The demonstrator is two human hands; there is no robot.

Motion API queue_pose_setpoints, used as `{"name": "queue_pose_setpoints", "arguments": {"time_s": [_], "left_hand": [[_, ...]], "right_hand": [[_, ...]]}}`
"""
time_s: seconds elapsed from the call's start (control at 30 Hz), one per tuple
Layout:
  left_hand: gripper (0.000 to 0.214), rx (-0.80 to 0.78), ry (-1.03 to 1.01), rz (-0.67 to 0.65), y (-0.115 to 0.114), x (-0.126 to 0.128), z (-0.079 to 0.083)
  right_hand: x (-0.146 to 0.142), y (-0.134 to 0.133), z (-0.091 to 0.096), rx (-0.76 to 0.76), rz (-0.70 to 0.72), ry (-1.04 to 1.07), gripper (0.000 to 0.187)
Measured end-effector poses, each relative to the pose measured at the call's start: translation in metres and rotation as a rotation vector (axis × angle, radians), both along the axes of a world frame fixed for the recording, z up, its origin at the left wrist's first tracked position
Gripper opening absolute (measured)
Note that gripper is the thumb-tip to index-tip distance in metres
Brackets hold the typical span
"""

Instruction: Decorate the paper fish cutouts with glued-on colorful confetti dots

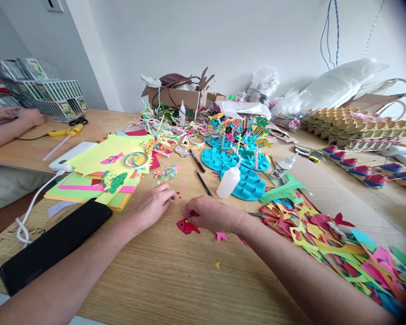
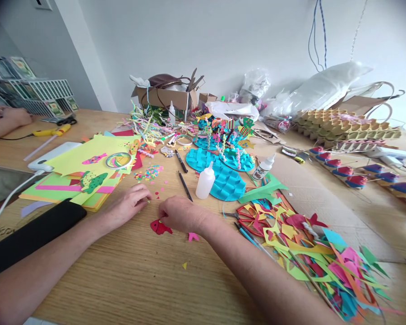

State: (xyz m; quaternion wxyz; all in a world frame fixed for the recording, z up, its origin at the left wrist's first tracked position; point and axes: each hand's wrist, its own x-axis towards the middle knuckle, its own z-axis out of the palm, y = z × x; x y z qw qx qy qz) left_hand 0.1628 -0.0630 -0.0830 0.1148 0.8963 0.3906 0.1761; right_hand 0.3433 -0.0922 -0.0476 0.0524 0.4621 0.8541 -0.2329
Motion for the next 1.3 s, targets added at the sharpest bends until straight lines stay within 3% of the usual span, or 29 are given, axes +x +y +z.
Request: {"name": "queue_pose_setpoints", "arguments": {"time_s": [0.17, 0.33, 0.47, 0.7, 1.3], "left_hand": [[0.017, 0.072, -0.001, -0.038, -0.006, -0.001, 0.011], [0.02, -0.079, 0.187, -0.161, -0.029, 0.001, 0.021], [0.024, -0.108, 0.14, -0.229, -0.04, 0.001, 0.015], [0.028, -0.028, 0.033, -0.271, -0.04, -0.003, -0.002], [0.031, 0.014, -0.026, -0.266, -0.04, -0.002, -0.005]], "right_hand": [[-0.001, 0.001, 0.0, 0.004, 0.018, -0.02, 0.018], [-0.003, 0.001, 0.003, 0.011, 0.027, -0.067, 0.02], [-0.005, 0.001, 0.004, 0.027, 0.047, -0.096, 0.021], [-0.007, 0.001, 0.004, 0.02, 0.042, -0.111, 0.023], [-0.009, -0.002, 0.008, 0.025, 0.029, -0.152, 0.024]]}}
